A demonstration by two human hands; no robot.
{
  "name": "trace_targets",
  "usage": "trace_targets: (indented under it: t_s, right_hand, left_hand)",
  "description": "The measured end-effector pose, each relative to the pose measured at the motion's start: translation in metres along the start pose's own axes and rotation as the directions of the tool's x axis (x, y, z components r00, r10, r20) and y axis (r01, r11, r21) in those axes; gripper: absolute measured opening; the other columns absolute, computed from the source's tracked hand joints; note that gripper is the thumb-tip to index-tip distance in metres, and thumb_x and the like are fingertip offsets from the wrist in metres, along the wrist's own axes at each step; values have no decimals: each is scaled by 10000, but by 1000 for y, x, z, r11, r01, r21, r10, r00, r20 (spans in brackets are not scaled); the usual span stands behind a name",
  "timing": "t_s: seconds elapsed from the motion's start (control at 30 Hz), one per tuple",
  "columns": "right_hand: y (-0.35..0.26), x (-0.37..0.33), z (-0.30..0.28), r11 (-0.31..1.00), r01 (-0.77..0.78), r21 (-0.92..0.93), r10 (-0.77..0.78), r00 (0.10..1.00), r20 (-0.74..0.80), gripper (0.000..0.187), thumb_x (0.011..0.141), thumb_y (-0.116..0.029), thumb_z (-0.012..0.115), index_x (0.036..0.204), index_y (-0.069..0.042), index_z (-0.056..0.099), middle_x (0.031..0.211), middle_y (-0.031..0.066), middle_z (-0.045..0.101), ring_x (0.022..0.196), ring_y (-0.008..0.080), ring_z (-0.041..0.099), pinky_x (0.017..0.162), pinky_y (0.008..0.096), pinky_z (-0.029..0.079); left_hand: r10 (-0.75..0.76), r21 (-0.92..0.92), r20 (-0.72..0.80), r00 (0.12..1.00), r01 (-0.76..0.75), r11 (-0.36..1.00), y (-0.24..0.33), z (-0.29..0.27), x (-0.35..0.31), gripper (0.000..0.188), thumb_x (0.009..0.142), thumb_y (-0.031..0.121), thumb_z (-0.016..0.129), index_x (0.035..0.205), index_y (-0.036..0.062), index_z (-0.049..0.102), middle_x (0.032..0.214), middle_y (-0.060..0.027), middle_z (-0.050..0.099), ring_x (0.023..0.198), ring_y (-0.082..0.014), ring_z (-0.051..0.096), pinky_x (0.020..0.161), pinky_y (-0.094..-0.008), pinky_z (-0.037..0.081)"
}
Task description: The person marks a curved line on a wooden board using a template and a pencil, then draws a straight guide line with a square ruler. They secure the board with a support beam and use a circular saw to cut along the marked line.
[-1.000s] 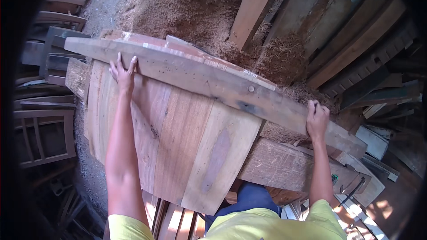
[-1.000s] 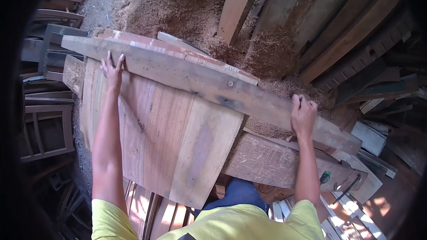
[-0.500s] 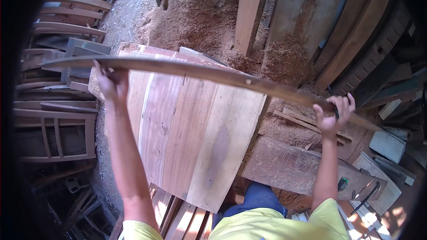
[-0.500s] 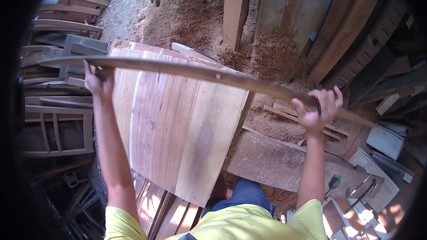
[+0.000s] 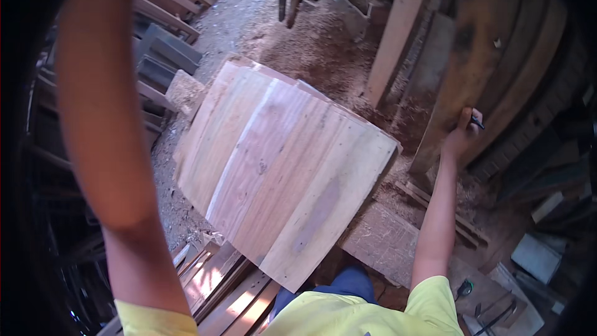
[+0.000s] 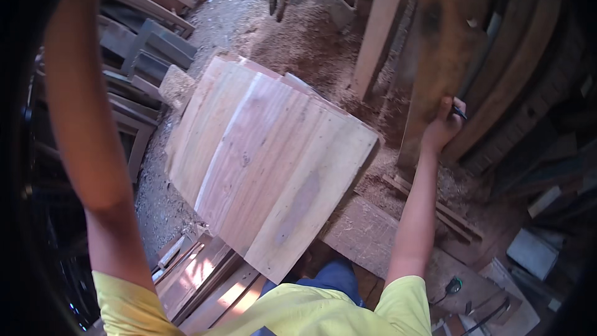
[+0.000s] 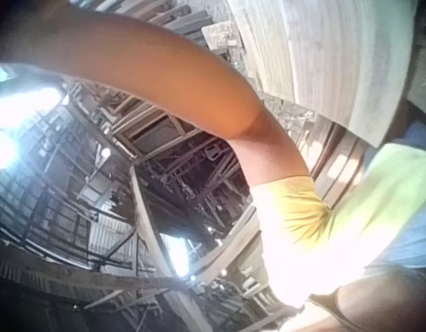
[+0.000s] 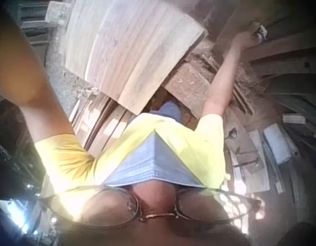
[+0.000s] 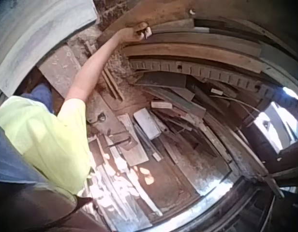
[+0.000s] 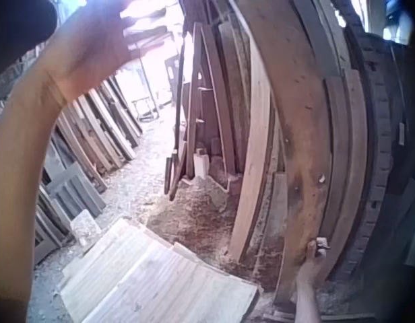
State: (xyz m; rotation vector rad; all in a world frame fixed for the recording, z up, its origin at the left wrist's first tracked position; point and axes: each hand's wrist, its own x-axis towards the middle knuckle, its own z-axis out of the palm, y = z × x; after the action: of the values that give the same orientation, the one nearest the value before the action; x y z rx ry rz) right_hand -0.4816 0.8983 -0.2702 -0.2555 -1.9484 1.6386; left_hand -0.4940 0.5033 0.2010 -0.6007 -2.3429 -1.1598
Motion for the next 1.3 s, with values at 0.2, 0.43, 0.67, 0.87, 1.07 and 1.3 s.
trace_targets:
  t_s: [0.2,0.43,0.67,0.87,1.07,1.3]
  right_hand:
    - [102,39,-26,930,-158,332,173,985,-13,434,1065,-483,682,1044,-50,654,997,7,647,959,133,566,920,325,465]
    - [119,66,-54,967,-210,-141,233,957,171,463,1051,-336,733,1327,17,619,1300,121,679,1217,194,633,1053,358,483]
    - [2,-126,-135,991,-29,-129,45,992,121,169,1098,-161,576,1053,-56,701,943,72,698,930,210,681,900,343,527]
    - [-196,-278,-241,953,-300,35,302,939,-164,234,1103,-297,656,1113,-68,704,902,15,731,645,35,562,582,204,443]
    - [-496,-330,-333,919,334,-209,-370,914,-167,287,948,78,587,1231,96,629,1161,218,737,767,159,674,779,277,553]
    - [-673,-465,-371,419,870,261,-898,440,-26,224,958,-170,720,1162,-233,655,919,-29,654,791,98,574,762,326,496]
  left_hand:
    - [-489,-89,118,864,500,862,-40,31,-127,721,1064,478,623,1609,43,438,1469,-181,624,1413,-312,564,1237,-467,421]
    - [-894,79,226,388,907,414,-118,103,-424,802,1070,475,630,1710,139,283,1691,-155,433,1550,-348,410,1264,-515,356]
    - [-868,653,258,425,586,480,-18,107,-705,829,952,408,754,1670,207,392,1751,-272,182,1606,-542,117,1286,-628,208]
    - [-920,564,-10,392,762,318,21,71,-812,924,916,274,789,1693,182,298,1723,-337,151,1579,-565,136,1276,-656,187]
    - [-953,41,-302,36,999,24,2,59,-864,795,942,227,797,1528,103,275,1528,-244,367,1422,-431,423,1199,-617,340]
    - [-888,-570,410,-208,702,-428,11,79,-866,609,1081,386,601,1486,20,331,1547,-220,454,1453,-430,472,1251,-561,354]
